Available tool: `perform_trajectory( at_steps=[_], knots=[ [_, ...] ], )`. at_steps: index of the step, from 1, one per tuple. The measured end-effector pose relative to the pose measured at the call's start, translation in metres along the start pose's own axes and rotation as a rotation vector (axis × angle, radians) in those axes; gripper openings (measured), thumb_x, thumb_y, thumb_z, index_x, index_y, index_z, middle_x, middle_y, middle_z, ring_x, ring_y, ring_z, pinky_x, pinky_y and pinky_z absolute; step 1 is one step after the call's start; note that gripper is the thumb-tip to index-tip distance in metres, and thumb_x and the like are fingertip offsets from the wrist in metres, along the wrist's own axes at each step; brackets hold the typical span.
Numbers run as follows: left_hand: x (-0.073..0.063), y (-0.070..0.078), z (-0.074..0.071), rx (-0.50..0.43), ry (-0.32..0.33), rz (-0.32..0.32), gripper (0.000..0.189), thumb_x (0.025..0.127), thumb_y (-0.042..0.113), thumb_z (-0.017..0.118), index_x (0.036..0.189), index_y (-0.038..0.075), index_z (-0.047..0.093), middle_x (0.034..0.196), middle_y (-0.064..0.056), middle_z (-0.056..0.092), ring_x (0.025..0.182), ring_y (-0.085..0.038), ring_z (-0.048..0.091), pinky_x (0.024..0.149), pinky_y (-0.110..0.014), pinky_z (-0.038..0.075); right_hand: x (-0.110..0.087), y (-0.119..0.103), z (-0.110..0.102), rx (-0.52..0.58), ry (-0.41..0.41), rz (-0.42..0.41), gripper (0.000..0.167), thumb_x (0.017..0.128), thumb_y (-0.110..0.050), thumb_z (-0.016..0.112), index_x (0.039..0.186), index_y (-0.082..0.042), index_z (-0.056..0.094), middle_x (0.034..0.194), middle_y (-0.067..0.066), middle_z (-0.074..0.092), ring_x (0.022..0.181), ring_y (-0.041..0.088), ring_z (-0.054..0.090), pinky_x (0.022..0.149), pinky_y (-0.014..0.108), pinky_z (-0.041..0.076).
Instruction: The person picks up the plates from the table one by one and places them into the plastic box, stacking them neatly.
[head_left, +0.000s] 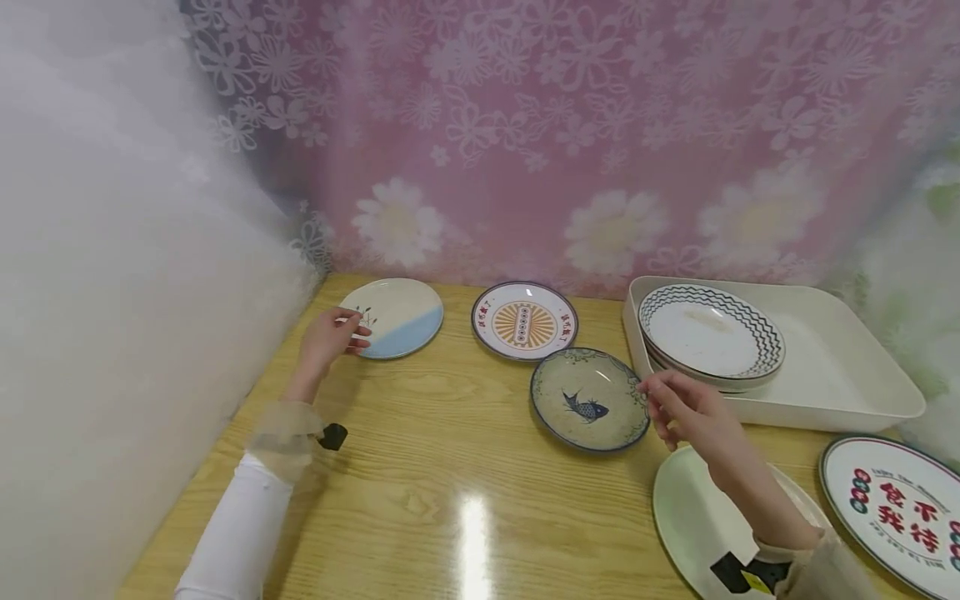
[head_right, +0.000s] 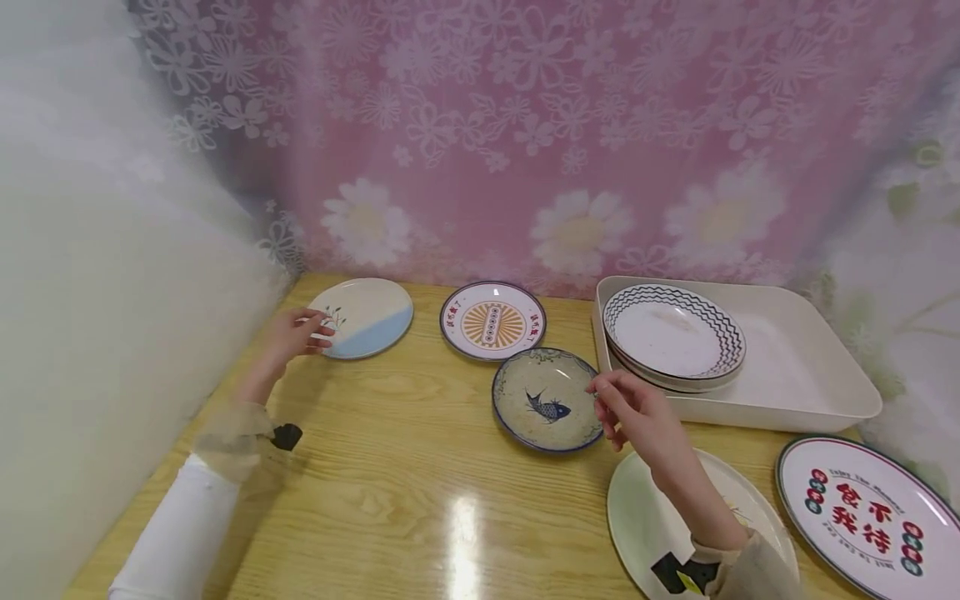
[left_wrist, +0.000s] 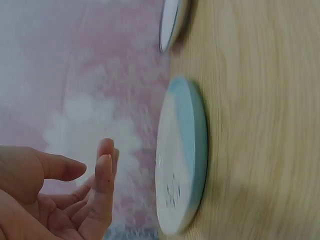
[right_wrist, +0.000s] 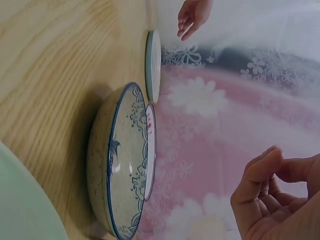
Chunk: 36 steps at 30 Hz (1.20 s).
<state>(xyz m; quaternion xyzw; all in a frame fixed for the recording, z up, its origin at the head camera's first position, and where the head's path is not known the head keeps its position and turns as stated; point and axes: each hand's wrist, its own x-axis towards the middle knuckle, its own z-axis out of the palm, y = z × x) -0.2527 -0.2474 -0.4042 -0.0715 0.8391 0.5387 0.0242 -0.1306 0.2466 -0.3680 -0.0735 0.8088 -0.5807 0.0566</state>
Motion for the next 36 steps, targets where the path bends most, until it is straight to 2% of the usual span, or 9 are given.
perform_trajectory(
  at_steps=[3, 6, 10, 13, 16, 20, 27, 32, 36],
  knots=[
    [0.017, -0.008, -0.016, 0.055, 0.007, -0.068, 0.047, 0.109, 0.019, 0.041, 0.145, -0.012, 0.04, 0.125, -0.033, 0.06, 0.076, -0.009, 0.071, 0.092, -0.044, 0.058, -0.002, 0.0, 0.006, -0.002, -0.008, 0.003, 0.023, 0.109, -0.026, 0.048, 0.11, -0.007, 0.061, 0.08, -0.001, 0.053, 0.059, 0.012, 0.052, 0.048, 0.028, 0.048],
    [0.028, -0.02, -0.029, 0.186, 0.0, -0.101, 0.044, 0.106, 0.014, 0.04, 0.136, -0.018, 0.047, 0.115, -0.03, 0.064, 0.074, -0.013, 0.071, 0.089, -0.04, 0.06, -0.004, -0.001, 0.011, -0.004, -0.014, 0.004, 0.025, 0.109, -0.025, 0.049, 0.111, -0.003, 0.06, 0.08, 0.001, 0.053, 0.058, 0.012, 0.051, 0.047, 0.03, 0.049],
    [0.037, -0.03, -0.036, 0.469, 0.022, -0.081, 0.034, 0.096, 0.011, 0.044, 0.087, -0.012, 0.068, 0.079, -0.02, 0.068, 0.07, -0.021, 0.065, 0.075, -0.036, 0.056, -0.006, 0.0, 0.015, -0.005, -0.028, 0.005, 0.026, 0.109, -0.022, 0.049, 0.113, 0.002, 0.058, 0.079, 0.003, 0.052, 0.057, 0.012, 0.051, 0.045, 0.03, 0.048],
    [0.039, -0.034, -0.036, 0.623, 0.045, -0.08, 0.036, 0.092, 0.014, 0.048, 0.059, 0.003, 0.057, 0.064, -0.012, 0.06, 0.072, -0.03, 0.057, 0.073, -0.042, 0.05, -0.008, 0.001, 0.02, 0.001, -0.05, 0.016, 0.027, 0.109, -0.021, 0.048, 0.114, 0.004, 0.057, 0.078, 0.004, 0.052, 0.056, 0.011, 0.05, 0.045, 0.028, 0.047],
    [0.043, -0.037, -0.032, 0.641, 0.044, -0.098, 0.041, 0.097, 0.018, 0.049, 0.061, 0.003, 0.059, 0.064, -0.011, 0.062, 0.08, -0.037, 0.063, 0.086, -0.049, 0.05, -0.011, 0.002, 0.025, 0.008, -0.066, 0.032, 0.028, 0.109, -0.021, 0.048, 0.114, 0.005, 0.057, 0.078, 0.004, 0.052, 0.056, 0.012, 0.049, 0.044, 0.028, 0.046],
    [0.051, -0.041, -0.026, 0.586, 0.035, -0.119, 0.038, 0.102, 0.018, 0.049, 0.086, -0.009, 0.07, 0.071, -0.016, 0.072, 0.084, -0.036, 0.074, 0.101, -0.053, 0.047, -0.014, 0.003, 0.033, 0.018, -0.07, 0.086, 0.03, 0.109, -0.025, 0.049, 0.115, 0.002, 0.058, 0.077, 0.005, 0.051, 0.056, 0.011, 0.049, 0.045, 0.028, 0.045],
    [0.056, -0.05, -0.024, 0.598, 0.054, -0.128, 0.034, 0.099, 0.013, 0.048, 0.093, -0.013, 0.069, 0.073, -0.018, 0.072, 0.082, -0.036, 0.074, 0.099, -0.054, 0.049, -0.016, 0.01, 0.044, 0.037, -0.089, 0.129, 0.03, 0.109, -0.026, 0.05, 0.115, 0.002, 0.059, 0.078, 0.005, 0.052, 0.059, 0.011, 0.05, 0.047, 0.026, 0.046],
    [0.057, -0.051, -0.023, 0.502, 0.048, -0.134, 0.035, 0.102, 0.018, 0.052, 0.096, -0.012, 0.069, 0.058, -0.005, 0.068, 0.057, -0.017, 0.072, 0.105, -0.052, 0.045, -0.016, 0.014, 0.049, 0.055, -0.114, 0.107, 0.03, 0.109, -0.023, 0.049, 0.115, 0.004, 0.059, 0.078, 0.006, 0.052, 0.059, 0.011, 0.05, 0.046, 0.025, 0.045],
    [0.059, -0.05, -0.023, 0.56, 0.02, -0.122, 0.034, 0.102, 0.016, 0.048, 0.094, -0.011, 0.067, 0.061, -0.005, 0.068, 0.062, -0.019, 0.072, 0.101, -0.053, 0.048, -0.017, 0.015, 0.051, 0.07, -0.136, 0.098, 0.03, 0.109, -0.022, 0.049, 0.117, 0.006, 0.058, 0.078, 0.006, 0.053, 0.058, 0.011, 0.05, 0.045, 0.025, 0.045]
  ],
)
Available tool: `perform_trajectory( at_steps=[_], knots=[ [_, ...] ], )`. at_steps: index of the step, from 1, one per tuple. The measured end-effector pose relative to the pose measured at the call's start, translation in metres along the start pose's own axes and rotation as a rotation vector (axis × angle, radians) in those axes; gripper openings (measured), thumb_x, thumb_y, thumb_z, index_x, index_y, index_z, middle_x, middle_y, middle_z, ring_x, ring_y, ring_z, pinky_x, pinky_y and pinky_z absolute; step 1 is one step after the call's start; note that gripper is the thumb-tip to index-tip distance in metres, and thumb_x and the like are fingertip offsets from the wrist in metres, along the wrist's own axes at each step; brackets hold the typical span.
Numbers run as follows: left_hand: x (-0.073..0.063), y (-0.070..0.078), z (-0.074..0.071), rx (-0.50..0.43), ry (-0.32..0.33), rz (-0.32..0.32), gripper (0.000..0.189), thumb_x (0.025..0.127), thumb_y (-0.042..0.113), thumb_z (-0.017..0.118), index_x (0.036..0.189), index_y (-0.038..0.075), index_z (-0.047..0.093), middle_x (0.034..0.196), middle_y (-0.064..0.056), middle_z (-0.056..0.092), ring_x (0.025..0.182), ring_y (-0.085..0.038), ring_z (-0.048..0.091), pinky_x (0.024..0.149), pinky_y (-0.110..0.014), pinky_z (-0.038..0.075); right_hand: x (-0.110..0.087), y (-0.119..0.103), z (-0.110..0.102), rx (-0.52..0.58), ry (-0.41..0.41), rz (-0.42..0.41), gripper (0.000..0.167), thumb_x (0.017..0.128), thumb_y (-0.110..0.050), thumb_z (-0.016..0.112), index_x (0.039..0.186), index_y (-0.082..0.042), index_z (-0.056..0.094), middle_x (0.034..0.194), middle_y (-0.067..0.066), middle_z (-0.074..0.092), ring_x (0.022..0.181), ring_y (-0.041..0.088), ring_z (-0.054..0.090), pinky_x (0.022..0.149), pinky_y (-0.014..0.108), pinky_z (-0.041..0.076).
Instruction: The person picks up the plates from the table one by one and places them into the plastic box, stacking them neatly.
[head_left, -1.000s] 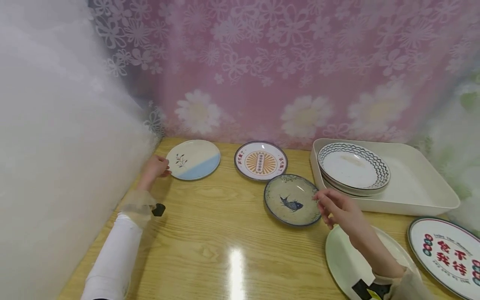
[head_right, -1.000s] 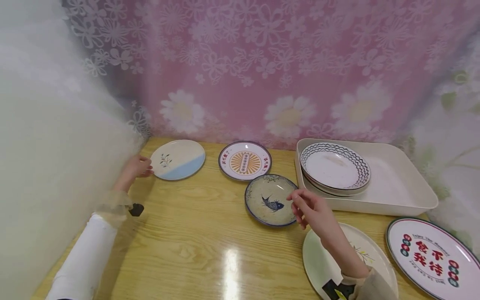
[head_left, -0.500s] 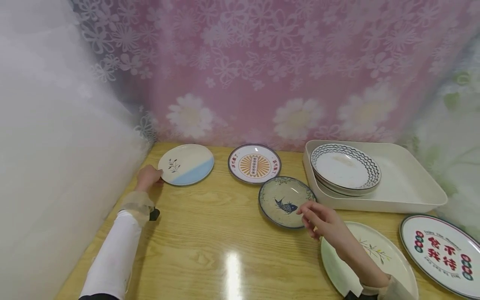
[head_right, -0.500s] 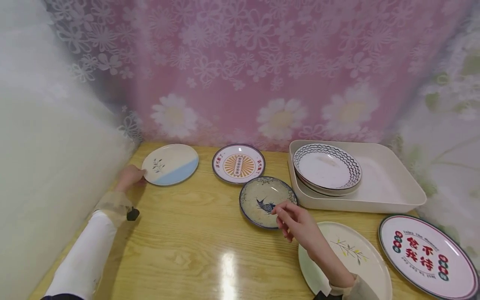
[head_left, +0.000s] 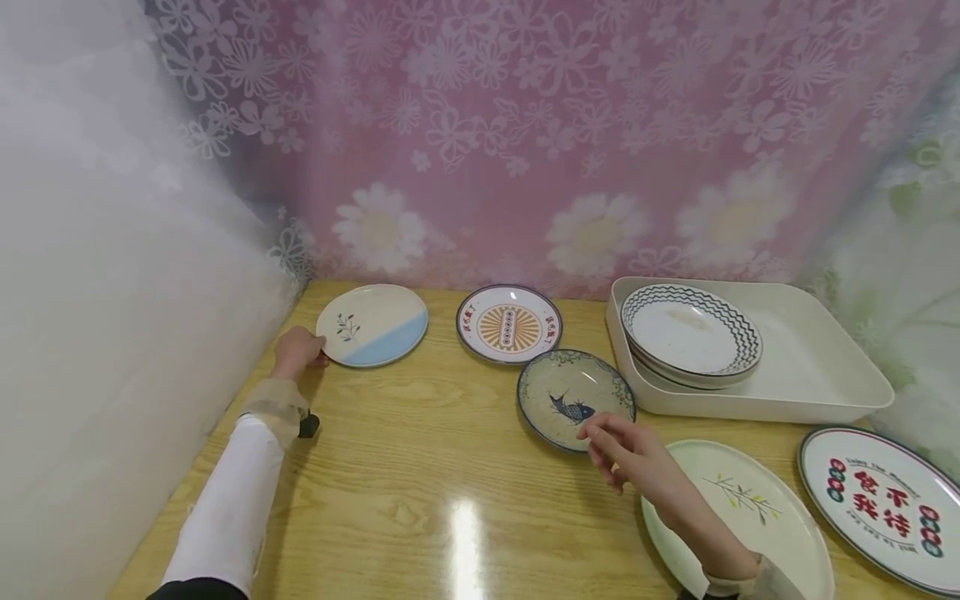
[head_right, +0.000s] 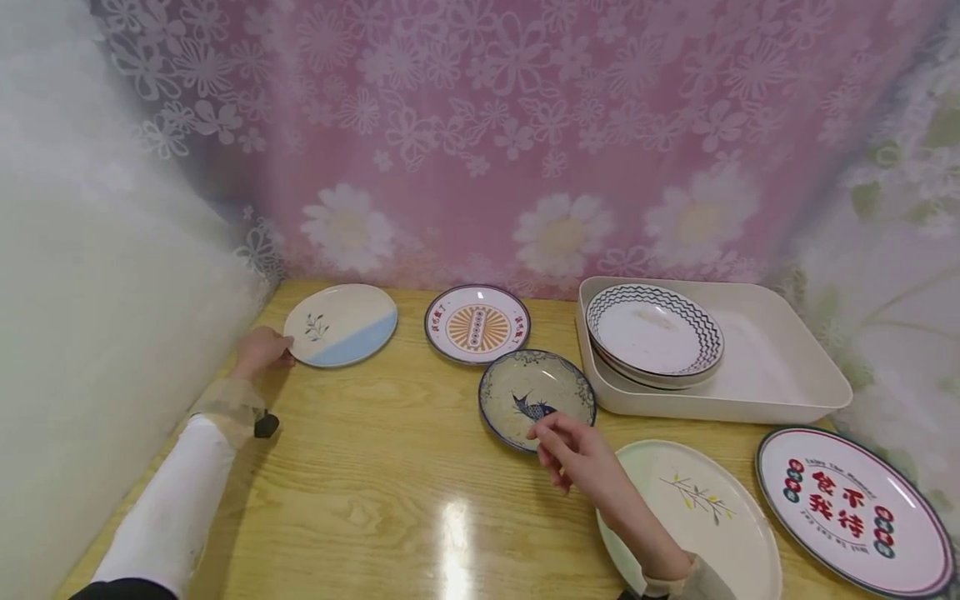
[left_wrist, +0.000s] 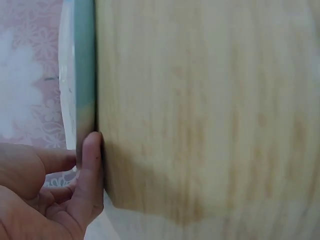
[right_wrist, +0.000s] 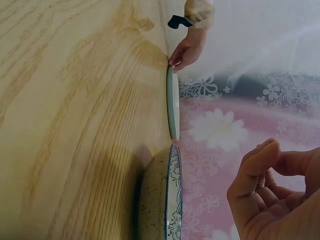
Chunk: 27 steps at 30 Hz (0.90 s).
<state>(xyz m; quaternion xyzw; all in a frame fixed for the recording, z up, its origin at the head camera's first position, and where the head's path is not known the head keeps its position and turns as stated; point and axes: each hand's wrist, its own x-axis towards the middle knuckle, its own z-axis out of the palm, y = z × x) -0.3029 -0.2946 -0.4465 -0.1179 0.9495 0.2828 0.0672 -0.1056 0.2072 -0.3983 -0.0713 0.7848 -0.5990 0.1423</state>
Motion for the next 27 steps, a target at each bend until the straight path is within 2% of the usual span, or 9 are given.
perform_trajectory(
  at_steps=[3, 5, 7, 11, 14, 16, 18, 20, 27],
  knots=[
    [0.0, 0.001, -0.002, 0.067, -0.001, 0.019, 0.029, 0.1, 0.013, 0.045, 0.094, -0.01, 0.062, 0.075, -0.016, 0.071, 0.08, -0.033, 0.073, 0.096, -0.053, 0.05, -0.001, 0.0, 0.001, 0.004, -0.01, -0.001, 0.031, 0.109, -0.023, 0.049, 0.118, 0.006, 0.057, 0.078, 0.006, 0.052, 0.058, 0.011, 0.05, 0.045, 0.025, 0.045],
    [0.0, 0.001, -0.002, 0.057, 0.014, 0.02, 0.024, 0.098, 0.011, 0.044, 0.094, -0.008, 0.059, 0.084, -0.022, 0.07, 0.09, -0.039, 0.071, 0.093, -0.052, 0.05, -0.002, 0.0, 0.001, 0.004, -0.011, -0.002, 0.031, 0.109, -0.023, 0.049, 0.117, 0.006, 0.057, 0.078, 0.006, 0.052, 0.058, 0.011, 0.05, 0.045, 0.025, 0.045],
    [0.001, 0.0, -0.002, 0.035, 0.047, 0.03, 0.022, 0.095, 0.009, 0.045, 0.091, -0.007, 0.058, 0.086, -0.024, 0.069, 0.092, -0.042, 0.069, 0.088, -0.049, 0.05, -0.002, 0.0, 0.001, 0.007, -0.006, 0.002, 0.03, 0.109, -0.023, 0.049, 0.117, 0.005, 0.057, 0.078, 0.006, 0.053, 0.057, 0.01, 0.05, 0.045, 0.025, 0.045],
    [0.0, -0.004, -0.005, -0.034, 0.079, 0.064, 0.02, 0.092, 0.005, 0.048, 0.079, -0.005, 0.059, 0.077, -0.02, 0.067, 0.085, -0.042, 0.066, 0.075, -0.042, 0.05, -0.003, 0.001, 0.002, 0.009, -0.006, 0.005, 0.03, 0.109, -0.024, 0.049, 0.116, 0.004, 0.058, 0.077, 0.005, 0.053, 0.058, 0.01, 0.05, 0.046, 0.024, 0.045],
    [-0.001, -0.009, -0.006, -0.2, 0.003, 0.047, 0.025, 0.096, 0.005, 0.046, 0.089, -0.012, 0.063, 0.066, -0.008, 0.068, 0.069, -0.024, 0.07, 0.073, -0.034, 0.052, -0.004, 0.001, 0.001, 0.014, -0.014, 0.006, 0.03, 0.109, -0.023, 0.049, 0.116, 0.005, 0.057, 0.077, 0.005, 0.053, 0.058, 0.01, 0.051, 0.046, 0.024, 0.045],
    [-0.001, -0.011, -0.006, -0.362, -0.053, 0.024, 0.032, 0.1, 0.004, 0.043, 0.111, -0.021, 0.059, 0.064, -0.005, 0.066, 0.061, -0.013, 0.068, 0.07, -0.029, 0.056, -0.004, 0.001, 0.001, 0.015, -0.02, 0.005, 0.031, 0.109, -0.023, 0.048, 0.117, 0.006, 0.056, 0.077, 0.004, 0.053, 0.058, 0.011, 0.051, 0.046, 0.024, 0.045],
    [0.0, -0.013, -0.004, -0.496, -0.1, -0.007, 0.042, 0.102, 0.004, 0.039, 0.132, -0.025, 0.046, 0.065, -0.002, 0.064, 0.056, -0.005, 0.066, 0.067, -0.026, 0.059, -0.005, 0.002, 0.0, 0.014, -0.025, 0.005, 0.032, 0.109, -0.023, 0.048, 0.118, 0.006, 0.056, 0.077, 0.004, 0.053, 0.058, 0.011, 0.051, 0.046, 0.025, 0.045],
    [-0.001, -0.013, -0.002, -0.592, -0.119, -0.007, 0.048, 0.104, 0.003, 0.036, 0.141, -0.027, 0.031, 0.071, -0.004, 0.062, 0.057, -0.006, 0.066, 0.063, -0.023, 0.06, -0.005, 0.002, 0.0, 0.012, -0.027, 0.005, 0.032, 0.109, -0.024, 0.048, 0.117, 0.007, 0.056, 0.077, 0.004, 0.053, 0.058, 0.01, 0.051, 0.046, 0.025, 0.045],
    [-0.007, -0.012, 0.0, -0.72, -0.089, 0.028, 0.052, 0.103, 0.002, 0.034, 0.146, -0.026, 0.022, 0.081, -0.01, 0.061, 0.059, -0.004, 0.066, 0.067, -0.023, 0.061, -0.006, 0.003, 0.0, 0.015, -0.019, 0.035, 0.029, 0.109, -0.026, 0.049, 0.114, 0.001, 0.058, 0.077, 0.003, 0.053, 0.058, 0.01, 0.051, 0.047, 0.023, 0.046]
  ],
)
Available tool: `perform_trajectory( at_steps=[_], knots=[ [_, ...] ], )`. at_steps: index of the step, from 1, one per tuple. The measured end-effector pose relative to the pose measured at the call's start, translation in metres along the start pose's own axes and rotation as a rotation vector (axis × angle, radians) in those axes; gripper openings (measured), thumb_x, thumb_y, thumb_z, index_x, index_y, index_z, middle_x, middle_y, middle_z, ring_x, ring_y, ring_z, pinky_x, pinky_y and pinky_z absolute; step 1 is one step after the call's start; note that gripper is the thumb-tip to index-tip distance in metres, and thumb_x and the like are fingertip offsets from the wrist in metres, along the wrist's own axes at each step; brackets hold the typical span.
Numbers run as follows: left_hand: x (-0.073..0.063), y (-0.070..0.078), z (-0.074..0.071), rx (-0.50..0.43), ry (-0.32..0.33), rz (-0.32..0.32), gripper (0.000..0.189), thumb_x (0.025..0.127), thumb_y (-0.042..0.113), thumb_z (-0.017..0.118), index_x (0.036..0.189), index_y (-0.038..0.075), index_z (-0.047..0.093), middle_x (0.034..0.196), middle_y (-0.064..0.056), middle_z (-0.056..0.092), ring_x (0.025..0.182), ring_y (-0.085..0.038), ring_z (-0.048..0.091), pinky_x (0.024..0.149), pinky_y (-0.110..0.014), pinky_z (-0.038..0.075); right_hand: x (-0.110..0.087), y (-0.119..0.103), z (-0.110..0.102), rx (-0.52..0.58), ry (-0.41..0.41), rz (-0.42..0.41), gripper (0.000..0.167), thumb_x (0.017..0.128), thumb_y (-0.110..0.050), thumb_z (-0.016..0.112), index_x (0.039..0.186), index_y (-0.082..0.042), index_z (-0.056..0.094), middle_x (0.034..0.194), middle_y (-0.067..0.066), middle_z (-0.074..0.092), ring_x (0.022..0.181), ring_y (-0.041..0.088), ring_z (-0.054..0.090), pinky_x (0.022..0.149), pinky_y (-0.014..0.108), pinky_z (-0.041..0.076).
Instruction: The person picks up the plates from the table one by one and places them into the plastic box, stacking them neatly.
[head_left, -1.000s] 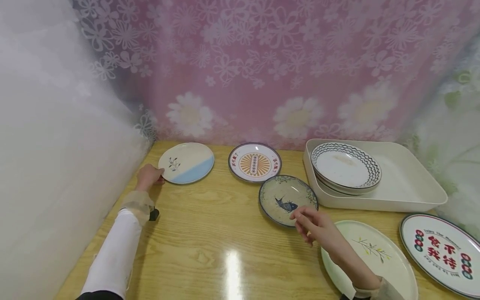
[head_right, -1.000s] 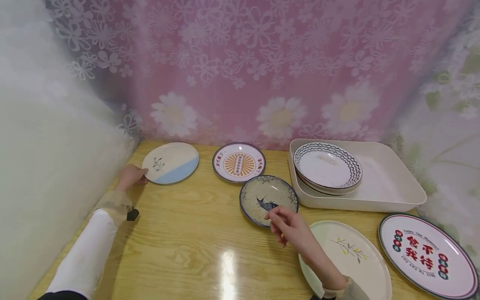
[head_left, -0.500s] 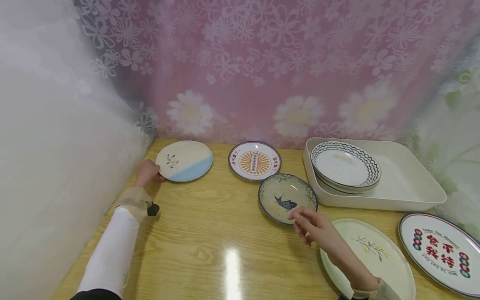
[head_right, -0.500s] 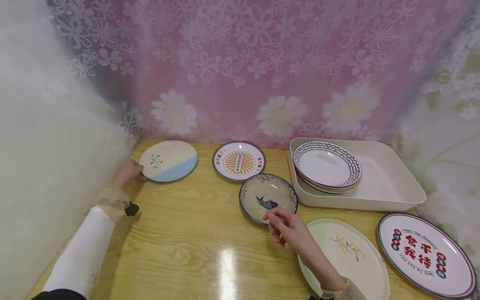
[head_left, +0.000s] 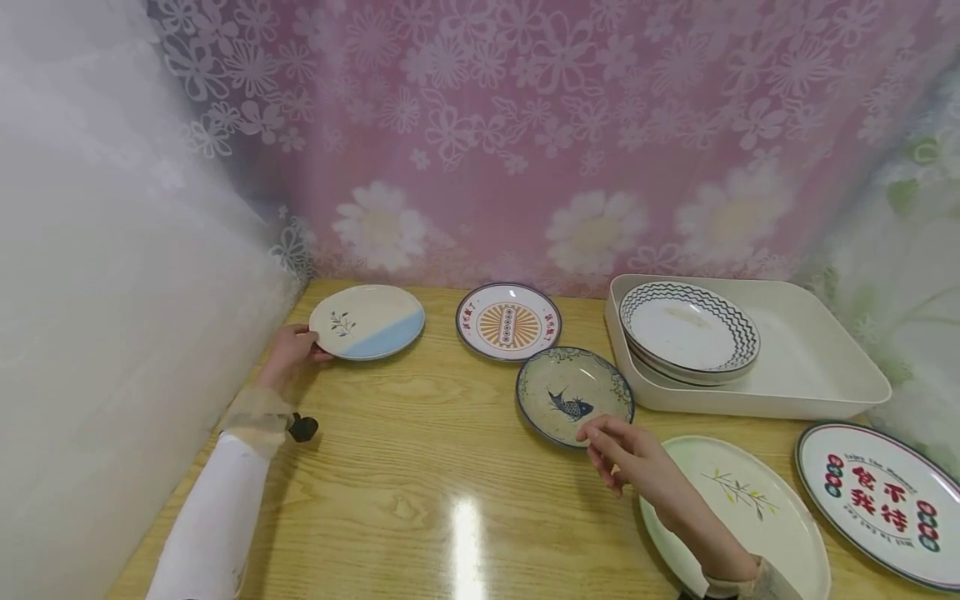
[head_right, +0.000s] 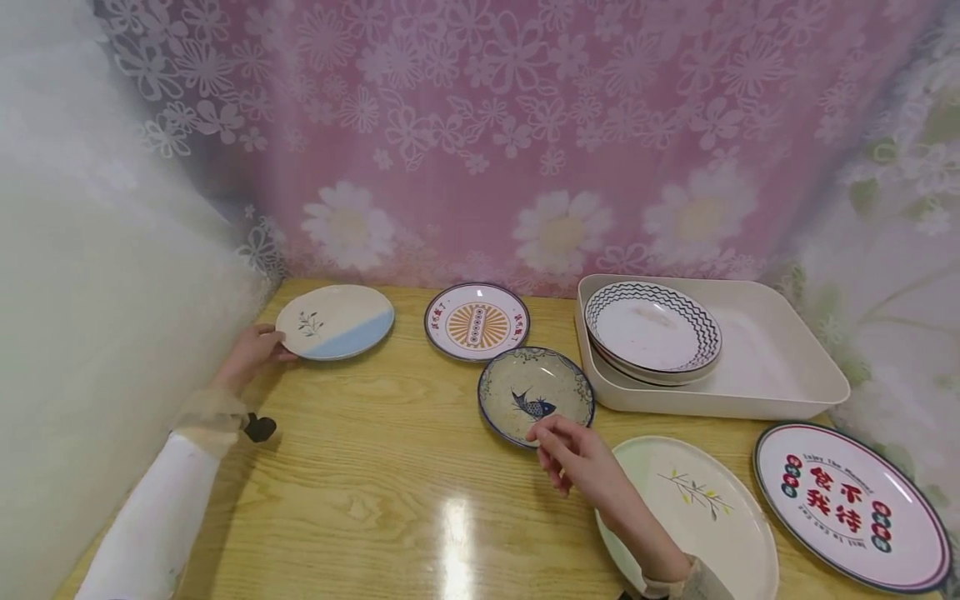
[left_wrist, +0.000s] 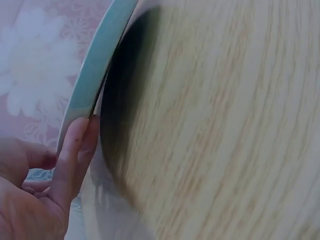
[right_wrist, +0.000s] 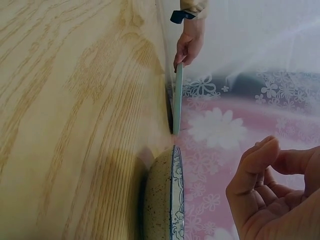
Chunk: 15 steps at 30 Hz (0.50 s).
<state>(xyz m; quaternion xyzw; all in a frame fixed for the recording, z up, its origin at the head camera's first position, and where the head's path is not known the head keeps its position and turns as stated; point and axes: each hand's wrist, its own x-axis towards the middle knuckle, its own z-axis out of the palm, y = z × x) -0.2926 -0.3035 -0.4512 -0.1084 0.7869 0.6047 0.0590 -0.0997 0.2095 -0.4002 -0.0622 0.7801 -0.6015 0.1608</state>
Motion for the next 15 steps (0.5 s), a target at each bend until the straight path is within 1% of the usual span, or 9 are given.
perform_trajectory(
  at_steps=[3, 5, 8, 11, 15],
  knots=[
    [-0.006, -0.002, -0.001, -0.087, 0.03, 0.02, 0.05, 0.102, -0.001, 0.033, 0.144, -0.027, 0.024, 0.08, -0.008, 0.059, 0.058, -0.003, 0.064, 0.067, -0.021, 0.06, 0.001, -0.001, 0.0, -0.003, -0.007, 0.0, 0.031, 0.109, -0.028, 0.049, 0.116, 0.001, 0.058, 0.078, 0.004, 0.054, 0.059, 0.01, 0.052, 0.048, 0.024, 0.047],
    [-0.011, -0.002, -0.001, -0.136, 0.04, 0.031, 0.049, 0.103, -0.001, 0.034, 0.144, -0.027, 0.025, 0.078, -0.004, 0.059, 0.058, -0.003, 0.064, 0.066, -0.02, 0.059, 0.002, -0.001, -0.001, -0.006, -0.006, 0.003, 0.033, 0.109, -0.028, 0.049, 0.118, 0.003, 0.057, 0.079, 0.005, 0.054, 0.059, 0.01, 0.052, 0.048, 0.025, 0.047],
    [-0.018, -0.001, -0.002, -0.182, 0.04, 0.044, 0.051, 0.105, 0.003, 0.038, 0.147, -0.022, 0.026, 0.077, 0.001, 0.061, 0.06, -0.002, 0.065, 0.068, -0.02, 0.06, 0.003, -0.001, -0.001, -0.005, -0.003, 0.002, 0.035, 0.109, -0.028, 0.049, 0.12, 0.004, 0.057, 0.08, 0.006, 0.054, 0.059, 0.011, 0.051, 0.048, 0.025, 0.047],
    [-0.028, 0.007, 0.001, -0.194, 0.032, 0.068, 0.053, 0.106, 0.009, 0.043, 0.149, -0.017, 0.028, 0.082, 0.004, 0.062, 0.065, -0.003, 0.066, 0.072, -0.023, 0.061, 0.005, -0.002, -0.001, 0.005, -0.005, -0.006, 0.033, 0.109, -0.027, 0.049, 0.12, 0.003, 0.057, 0.08, 0.006, 0.054, 0.06, 0.011, 0.052, 0.048, 0.026, 0.048],
    [-0.046, 0.027, 0.013, -0.187, 0.002, 0.125, 0.049, 0.106, 0.011, 0.048, 0.145, -0.015, 0.035, 0.086, 0.001, 0.061, 0.069, -0.005, 0.067, 0.073, -0.023, 0.061, 0.011, -0.007, -0.001, 0.019, -0.024, -0.033, 0.033, 0.109, -0.026, 0.048, 0.122, 0.004, 0.055, 0.081, 0.008, 0.055, 0.06, 0.013, 0.053, 0.05, 0.029, 0.051]
  ],
)
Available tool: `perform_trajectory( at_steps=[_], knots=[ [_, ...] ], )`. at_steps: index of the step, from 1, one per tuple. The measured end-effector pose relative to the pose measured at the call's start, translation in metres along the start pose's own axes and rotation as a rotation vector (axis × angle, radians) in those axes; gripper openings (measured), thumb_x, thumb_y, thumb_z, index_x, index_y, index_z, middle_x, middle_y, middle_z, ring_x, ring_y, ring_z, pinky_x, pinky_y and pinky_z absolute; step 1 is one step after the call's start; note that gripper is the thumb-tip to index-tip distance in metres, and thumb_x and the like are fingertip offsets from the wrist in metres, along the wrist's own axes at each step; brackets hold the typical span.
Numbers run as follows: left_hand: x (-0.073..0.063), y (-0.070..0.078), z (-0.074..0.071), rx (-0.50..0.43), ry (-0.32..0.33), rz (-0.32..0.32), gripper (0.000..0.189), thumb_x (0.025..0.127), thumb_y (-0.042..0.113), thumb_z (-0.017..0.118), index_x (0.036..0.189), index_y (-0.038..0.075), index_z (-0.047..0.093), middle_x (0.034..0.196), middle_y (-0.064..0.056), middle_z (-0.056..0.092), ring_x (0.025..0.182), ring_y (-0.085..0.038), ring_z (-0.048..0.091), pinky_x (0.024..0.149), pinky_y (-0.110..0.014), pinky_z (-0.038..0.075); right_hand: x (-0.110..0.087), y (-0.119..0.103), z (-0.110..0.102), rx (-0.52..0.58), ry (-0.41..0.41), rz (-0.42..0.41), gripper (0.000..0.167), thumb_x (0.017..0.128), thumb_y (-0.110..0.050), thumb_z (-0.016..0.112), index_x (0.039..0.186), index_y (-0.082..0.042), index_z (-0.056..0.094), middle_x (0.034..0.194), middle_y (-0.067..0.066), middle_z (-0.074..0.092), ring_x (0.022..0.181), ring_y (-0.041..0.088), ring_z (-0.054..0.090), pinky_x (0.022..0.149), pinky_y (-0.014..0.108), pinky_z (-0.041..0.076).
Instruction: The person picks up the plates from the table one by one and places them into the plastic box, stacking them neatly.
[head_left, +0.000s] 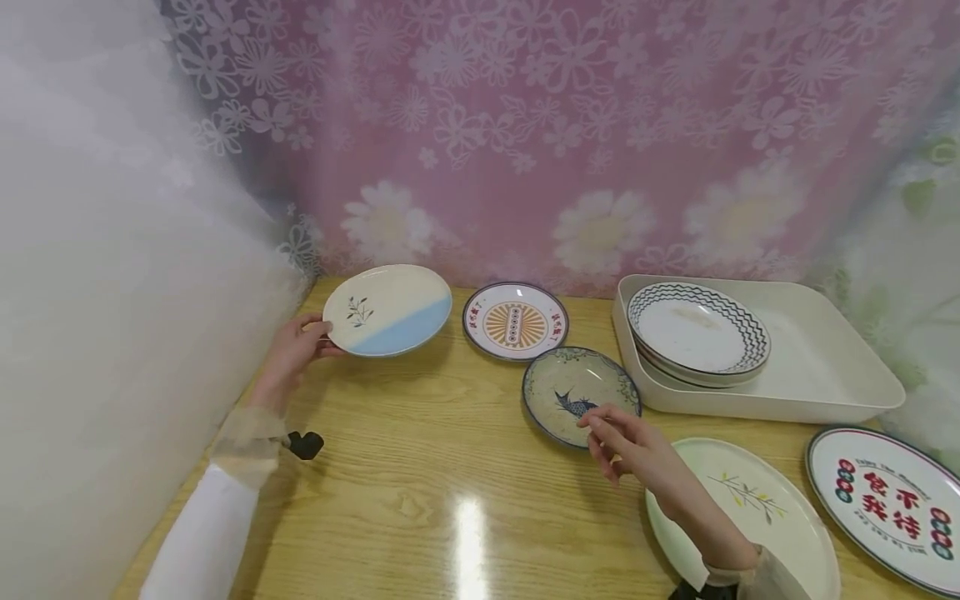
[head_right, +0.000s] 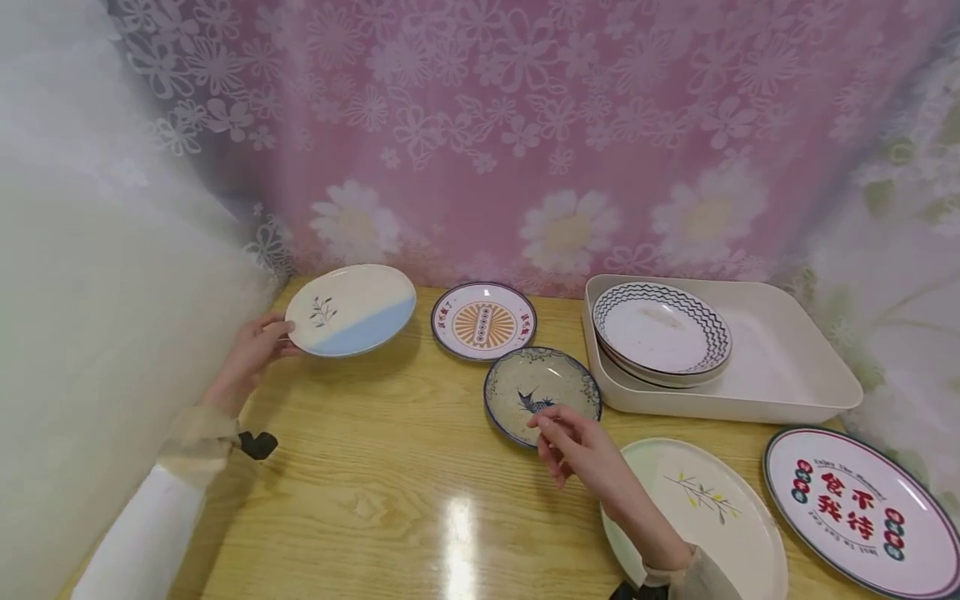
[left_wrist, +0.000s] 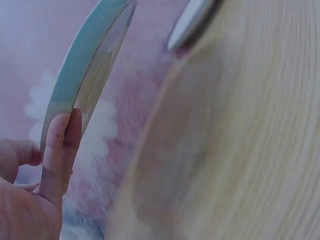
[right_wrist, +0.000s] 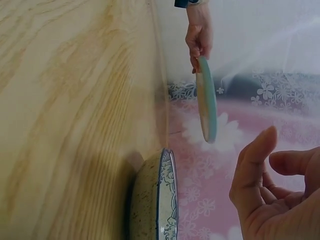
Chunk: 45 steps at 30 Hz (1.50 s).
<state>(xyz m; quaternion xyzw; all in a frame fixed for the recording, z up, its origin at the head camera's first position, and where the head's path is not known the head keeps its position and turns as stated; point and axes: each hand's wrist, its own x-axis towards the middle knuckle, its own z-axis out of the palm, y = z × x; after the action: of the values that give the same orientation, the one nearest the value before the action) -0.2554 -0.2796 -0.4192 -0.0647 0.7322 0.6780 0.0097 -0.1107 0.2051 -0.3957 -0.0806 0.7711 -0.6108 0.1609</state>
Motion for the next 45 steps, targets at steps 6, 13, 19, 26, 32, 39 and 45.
perform_trajectory(
  at_steps=[6, 13, 19, 26, 32, 39, 45],
  knots=[
    [-0.022, 0.027, 0.043, -0.056, -0.107, 0.068, 0.041, 0.105, 0.007, 0.049, 0.137, -0.017, 0.039, 0.076, 0.001, 0.066, 0.065, -0.007, 0.069, 0.066, -0.022, 0.06, 0.011, -0.007, 0.001, 0.014, -0.006, -0.033, 0.041, 0.109, -0.024, 0.049, 0.135, 0.008, 0.049, 0.096, 0.012, 0.061, 0.07, 0.017, 0.065, 0.061, 0.033, 0.06],
    [-0.048, 0.044, 0.086, -0.065, -0.252, 0.069, 0.04, 0.105, 0.008, 0.05, 0.137, -0.014, 0.042, 0.073, 0.001, 0.071, 0.061, -0.01, 0.07, 0.063, -0.025, 0.061, 0.019, -0.012, 0.001, 0.072, -0.017, -0.043, 0.052, 0.111, -0.026, 0.044, 0.153, 0.004, 0.034, 0.124, 0.026, 0.063, 0.089, 0.024, 0.073, 0.076, 0.037, 0.063],
    [-0.068, 0.05, 0.108, -0.061, -0.37, 0.081, 0.037, 0.105, 0.007, 0.051, 0.137, -0.011, 0.047, 0.079, -0.003, 0.074, 0.061, -0.014, 0.071, 0.064, -0.032, 0.062, 0.02, -0.015, 0.002, 0.099, 0.02, -0.048, 0.059, 0.111, -0.03, 0.043, 0.157, 0.002, 0.026, 0.13, 0.029, 0.059, 0.093, 0.023, 0.074, 0.081, 0.038, 0.062],
    [-0.084, 0.039, 0.127, -0.014, -0.462, 0.092, 0.032, 0.104, 0.008, 0.053, 0.131, -0.009, 0.051, 0.084, -0.011, 0.074, 0.065, -0.018, 0.073, 0.064, -0.039, 0.063, 0.014, -0.015, -0.001, 0.118, 0.079, -0.012, 0.056, 0.111, -0.027, 0.042, 0.154, 0.008, 0.03, 0.117, 0.017, 0.065, 0.091, 0.015, 0.073, 0.082, 0.033, 0.061],
    [-0.098, 0.017, 0.136, 0.003, -0.472, 0.035, 0.033, 0.104, 0.009, 0.052, 0.131, -0.011, 0.049, 0.092, -0.02, 0.075, 0.066, -0.017, 0.072, 0.066, -0.043, 0.063, 0.005, -0.005, -0.007, 0.136, 0.018, 0.023, 0.057, 0.109, -0.016, 0.046, 0.152, 0.016, 0.026, 0.112, 0.014, 0.07, 0.09, 0.013, 0.073, 0.082, 0.031, 0.061],
    [-0.107, 0.005, 0.143, 0.019, -0.449, 0.013, 0.033, 0.104, 0.009, 0.053, 0.13, -0.01, 0.049, 0.094, -0.023, 0.074, 0.066, -0.018, 0.072, 0.07, -0.05, 0.062, -0.001, 0.005, -0.012, 0.139, -0.065, -0.034, 0.056, 0.108, -0.012, 0.047, 0.148, 0.02, 0.025, 0.111, 0.006, 0.071, 0.089, 0.015, 0.073, 0.082, 0.035, 0.062],
    [-0.11, 0.005, 0.146, 0.029, -0.458, 0.016, 0.033, 0.104, 0.008, 0.052, 0.131, -0.01, 0.049, 0.093, -0.024, 0.074, 0.066, -0.017, 0.072, 0.071, -0.049, 0.062, -0.005, 0.008, -0.016, 0.163, -0.099, -0.01, 0.062, 0.106, -0.01, 0.052, 0.152, 0.018, 0.02, 0.125, 0.019, 0.066, 0.097, 0.015, 0.072, 0.084, 0.039, 0.061]
  ],
)
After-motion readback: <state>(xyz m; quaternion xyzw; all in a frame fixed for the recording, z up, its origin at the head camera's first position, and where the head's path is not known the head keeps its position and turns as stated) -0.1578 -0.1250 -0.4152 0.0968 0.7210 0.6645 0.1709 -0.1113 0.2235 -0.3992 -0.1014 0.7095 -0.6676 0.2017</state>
